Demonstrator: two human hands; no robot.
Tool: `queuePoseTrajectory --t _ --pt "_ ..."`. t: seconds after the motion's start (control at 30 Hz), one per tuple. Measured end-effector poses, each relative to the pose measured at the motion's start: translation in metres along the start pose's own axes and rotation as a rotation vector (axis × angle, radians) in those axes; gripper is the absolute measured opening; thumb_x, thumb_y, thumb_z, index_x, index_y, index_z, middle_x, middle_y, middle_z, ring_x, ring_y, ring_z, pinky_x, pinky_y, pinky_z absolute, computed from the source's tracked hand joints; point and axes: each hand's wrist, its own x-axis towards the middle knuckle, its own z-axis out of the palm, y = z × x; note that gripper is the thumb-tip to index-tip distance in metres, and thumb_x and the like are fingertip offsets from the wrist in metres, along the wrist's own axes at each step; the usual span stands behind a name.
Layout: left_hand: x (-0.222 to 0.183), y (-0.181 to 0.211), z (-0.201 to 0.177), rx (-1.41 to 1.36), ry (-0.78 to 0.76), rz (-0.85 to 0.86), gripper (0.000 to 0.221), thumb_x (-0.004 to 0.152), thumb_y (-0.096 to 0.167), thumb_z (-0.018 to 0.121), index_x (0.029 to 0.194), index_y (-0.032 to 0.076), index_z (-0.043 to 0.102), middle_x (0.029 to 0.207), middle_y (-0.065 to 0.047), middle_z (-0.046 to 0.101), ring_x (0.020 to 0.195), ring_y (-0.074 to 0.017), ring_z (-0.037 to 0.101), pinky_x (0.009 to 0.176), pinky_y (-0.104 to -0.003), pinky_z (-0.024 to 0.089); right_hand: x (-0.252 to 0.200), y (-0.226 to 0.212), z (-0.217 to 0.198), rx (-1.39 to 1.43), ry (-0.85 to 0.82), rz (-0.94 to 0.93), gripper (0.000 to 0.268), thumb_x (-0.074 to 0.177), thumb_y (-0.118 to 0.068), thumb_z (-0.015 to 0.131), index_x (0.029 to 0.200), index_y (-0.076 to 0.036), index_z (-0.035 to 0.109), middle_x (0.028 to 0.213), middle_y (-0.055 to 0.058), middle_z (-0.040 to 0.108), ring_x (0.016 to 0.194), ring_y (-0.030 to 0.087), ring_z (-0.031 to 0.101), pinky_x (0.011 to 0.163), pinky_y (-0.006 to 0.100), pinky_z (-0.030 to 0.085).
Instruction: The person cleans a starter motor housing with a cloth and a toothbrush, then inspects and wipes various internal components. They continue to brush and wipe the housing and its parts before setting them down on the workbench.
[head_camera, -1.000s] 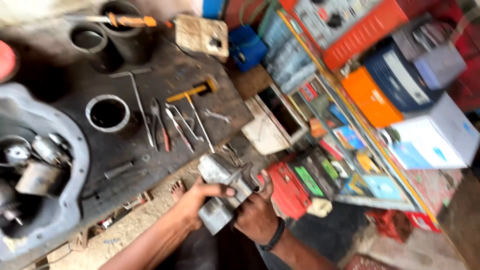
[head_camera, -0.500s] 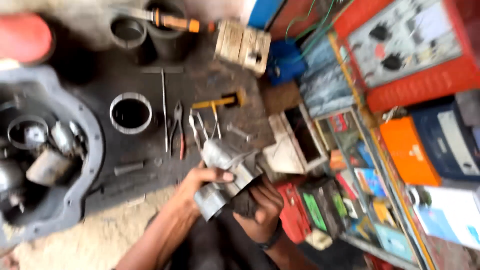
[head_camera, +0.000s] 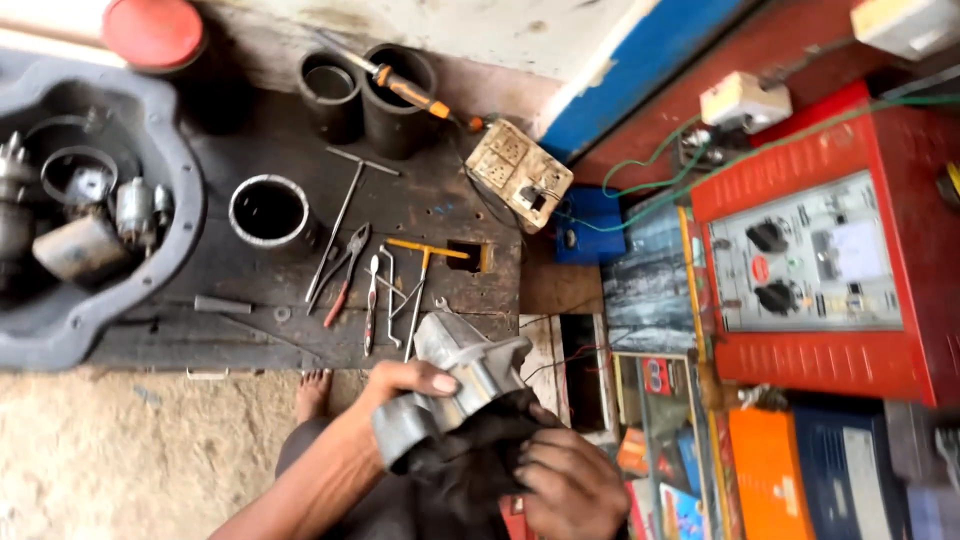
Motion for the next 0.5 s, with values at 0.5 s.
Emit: queuePoseTrajectory --t 0.5 --pt "0.045 -0.037 -0.080 -0.122 0.065 0.347 0.053 0.072 0.014 0.064 0.116 -0.016 0.065 0.099 -0.023 0.075 0.085 -0.0309 0.073 0.084 -0.037 0.056 -0.211 0.134 0.051 0.834 0.225 1.686 0.020 0.097 -0.009 0.068 0.116 -0.002 0.066 0.103 0.008 0.068 0.086 0.016 0.066 0.071 0.033 0.055"
